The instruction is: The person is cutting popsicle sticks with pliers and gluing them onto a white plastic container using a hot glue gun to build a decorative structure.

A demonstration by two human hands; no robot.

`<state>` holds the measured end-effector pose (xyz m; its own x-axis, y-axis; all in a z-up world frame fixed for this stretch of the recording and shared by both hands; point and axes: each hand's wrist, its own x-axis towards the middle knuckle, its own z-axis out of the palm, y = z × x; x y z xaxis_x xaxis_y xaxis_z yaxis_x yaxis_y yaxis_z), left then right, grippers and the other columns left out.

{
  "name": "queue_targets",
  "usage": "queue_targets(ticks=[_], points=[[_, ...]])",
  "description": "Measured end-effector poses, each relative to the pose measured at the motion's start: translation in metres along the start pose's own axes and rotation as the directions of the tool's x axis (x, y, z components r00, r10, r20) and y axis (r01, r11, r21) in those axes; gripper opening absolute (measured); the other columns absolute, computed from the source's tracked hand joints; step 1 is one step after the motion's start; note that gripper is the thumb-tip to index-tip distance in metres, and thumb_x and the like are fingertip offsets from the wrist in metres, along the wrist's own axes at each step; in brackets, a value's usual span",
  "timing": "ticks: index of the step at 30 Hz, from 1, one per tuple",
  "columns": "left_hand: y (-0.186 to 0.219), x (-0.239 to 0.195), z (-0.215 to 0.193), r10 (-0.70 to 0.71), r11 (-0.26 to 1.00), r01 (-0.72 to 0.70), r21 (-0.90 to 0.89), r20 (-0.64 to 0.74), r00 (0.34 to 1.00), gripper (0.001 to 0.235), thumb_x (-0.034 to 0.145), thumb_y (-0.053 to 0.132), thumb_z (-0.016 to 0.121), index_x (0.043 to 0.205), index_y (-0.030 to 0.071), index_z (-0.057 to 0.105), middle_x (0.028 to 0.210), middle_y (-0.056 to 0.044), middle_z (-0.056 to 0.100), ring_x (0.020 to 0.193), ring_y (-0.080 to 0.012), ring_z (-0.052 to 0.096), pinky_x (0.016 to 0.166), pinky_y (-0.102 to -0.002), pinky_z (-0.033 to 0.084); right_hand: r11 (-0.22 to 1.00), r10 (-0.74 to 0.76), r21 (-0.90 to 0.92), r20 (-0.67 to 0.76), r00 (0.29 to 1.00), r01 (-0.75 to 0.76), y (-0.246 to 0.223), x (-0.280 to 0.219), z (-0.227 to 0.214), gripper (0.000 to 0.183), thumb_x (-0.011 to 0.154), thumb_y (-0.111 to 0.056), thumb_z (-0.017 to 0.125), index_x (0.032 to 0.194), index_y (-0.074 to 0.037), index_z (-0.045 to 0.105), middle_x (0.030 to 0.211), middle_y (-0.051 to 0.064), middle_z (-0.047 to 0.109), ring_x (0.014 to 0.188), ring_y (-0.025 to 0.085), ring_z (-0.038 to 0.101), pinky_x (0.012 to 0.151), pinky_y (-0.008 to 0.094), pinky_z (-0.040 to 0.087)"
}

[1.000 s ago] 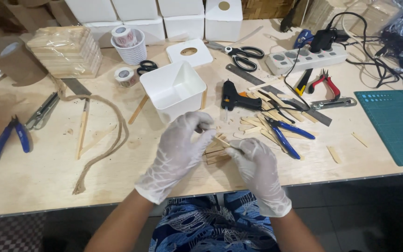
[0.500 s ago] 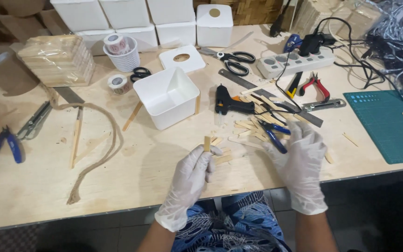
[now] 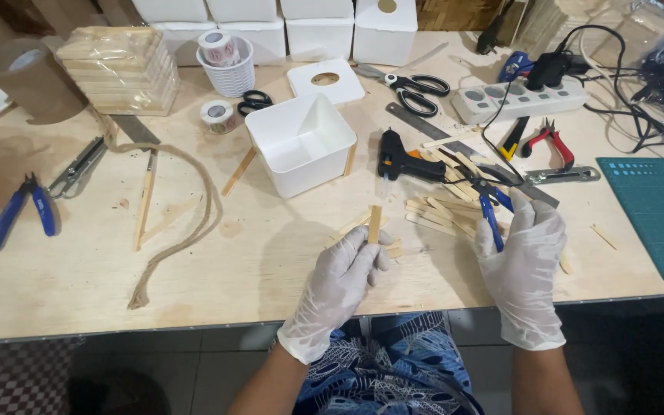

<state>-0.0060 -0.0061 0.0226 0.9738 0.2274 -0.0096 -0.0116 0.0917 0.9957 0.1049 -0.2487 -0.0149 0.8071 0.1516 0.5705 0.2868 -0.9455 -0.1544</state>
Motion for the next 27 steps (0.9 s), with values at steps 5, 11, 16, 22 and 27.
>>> queue_targets(ticks=[5,11,16,22,27], points=[[-0.008,0.000,-0.003,0.132,0.980,-0.128,0.153,-0.015,0.991,0.017,0.101,0.008,0.055,0.099,0.003,0.072,0.068,-0.009,0.067,0.055,-0.0146,0.057,0.053,-0.028,0.052,0.360,0.114,0.896,0.235,0.965,-0.261,-0.074,-0.019,-0.037,0.053,0.104,-0.037,0.040,0.143,-0.001,0.047,0.125,0.019,0.053,0.121,0.033,0.054,0.102,0.043,0.045],[0.005,-0.009,-0.008,0.275,0.939,-0.260,0.223,-0.038,0.961,0.017,0.102,0.008,0.053,0.097,0.006,0.070,0.074,-0.010,0.068,0.063,-0.0153,0.059,0.061,-0.031,0.055,-0.129,-0.088,0.863,0.481,0.872,-0.489,-0.107,-0.030,-0.021,0.053,0.097,-0.038,0.044,0.127,0.002,0.062,0.093,0.018,0.069,0.080,0.026,0.067,0.073,0.037,0.054],[0.007,-0.011,-0.011,0.318,0.931,-0.305,0.202,-0.034,0.947,0.019,0.102,0.007,0.050,0.094,0.006,0.067,0.068,-0.009,0.062,0.061,-0.0152,0.056,0.059,-0.031,0.054,0.429,-0.144,0.845,0.412,0.900,-0.319,-0.112,-0.025,-0.027,0.038,0.102,-0.037,0.050,0.111,-0.009,0.072,0.085,0.011,0.074,0.077,0.022,0.070,0.079,0.039,0.058],[-0.019,-0.011,-0.012,0.347,0.928,-0.339,0.155,-0.028,0.937,0.020,0.102,0.008,0.049,0.091,0.007,0.065,0.065,-0.004,0.055,0.061,-0.0133,0.052,0.060,-0.030,0.053,0.482,-0.182,0.860,0.284,0.941,-0.166,-0.119,-0.022,-0.041,0.048,0.103,-0.042,0.040,0.132,-0.013,0.064,0.113,0.011,0.071,0.101,0.024,0.071,0.094,0.042,0.057],[-0.016,-0.011,-0.014,0.358,0.925,-0.353,0.139,-0.005,0.934,0.023,0.105,0.011,0.043,0.100,0.003,0.064,0.090,-0.007,0.068,0.084,-0.0193,0.066,0.081,-0.031,0.054,0.538,-0.222,0.825,0.337,0.915,-0.173,-0.118,-0.025,-0.041,0.055,0.101,-0.045,0.046,0.133,-0.003,0.062,0.121,0.009,0.069,0.117,0.023,0.067,0.100,0.035,0.052]])
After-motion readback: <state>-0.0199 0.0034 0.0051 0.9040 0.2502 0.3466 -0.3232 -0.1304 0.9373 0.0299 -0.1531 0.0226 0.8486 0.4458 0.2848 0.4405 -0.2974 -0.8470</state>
